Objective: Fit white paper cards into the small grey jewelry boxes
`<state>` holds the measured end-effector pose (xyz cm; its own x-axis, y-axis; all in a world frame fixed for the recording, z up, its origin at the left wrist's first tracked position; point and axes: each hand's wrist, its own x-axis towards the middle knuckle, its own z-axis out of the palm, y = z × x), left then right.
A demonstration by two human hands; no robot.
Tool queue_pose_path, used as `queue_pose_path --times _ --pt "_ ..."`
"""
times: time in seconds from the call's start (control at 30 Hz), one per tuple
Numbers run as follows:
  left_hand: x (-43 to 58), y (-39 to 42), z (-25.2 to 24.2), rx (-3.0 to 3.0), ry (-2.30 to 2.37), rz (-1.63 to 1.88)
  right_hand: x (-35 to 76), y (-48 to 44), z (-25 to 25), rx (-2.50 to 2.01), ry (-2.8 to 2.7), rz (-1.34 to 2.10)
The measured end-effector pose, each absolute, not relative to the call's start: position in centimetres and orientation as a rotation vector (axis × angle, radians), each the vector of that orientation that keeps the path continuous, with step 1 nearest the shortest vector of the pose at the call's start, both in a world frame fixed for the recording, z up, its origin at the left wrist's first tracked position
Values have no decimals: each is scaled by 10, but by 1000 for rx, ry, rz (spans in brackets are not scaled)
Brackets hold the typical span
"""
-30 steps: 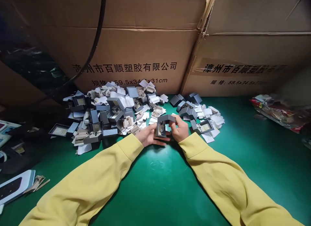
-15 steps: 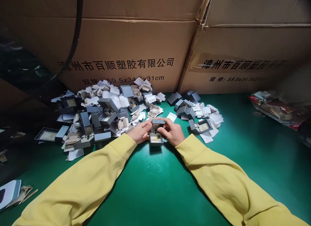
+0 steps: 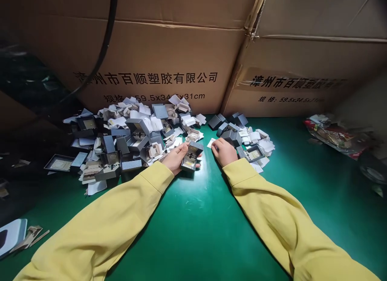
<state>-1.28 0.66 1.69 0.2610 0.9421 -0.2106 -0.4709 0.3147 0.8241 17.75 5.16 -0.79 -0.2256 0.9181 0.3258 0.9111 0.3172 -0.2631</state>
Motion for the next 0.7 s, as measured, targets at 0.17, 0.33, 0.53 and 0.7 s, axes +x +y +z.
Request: queue_pose_path --times 0.17,0.33,0.53,0.7 --pt "-13 9 14 675 781 1114 180 53 -8 -1613 -2135 65" --pt "-16 11 14 615 784 1036 179 56 -10 -1672 -2043 103" --pt "-18 10 17 582 754 999 179 60 -10 -1309 -1898 296" --pt "-18 11 20 558 747 1010 169 45 -13 -1198 -1518 582"
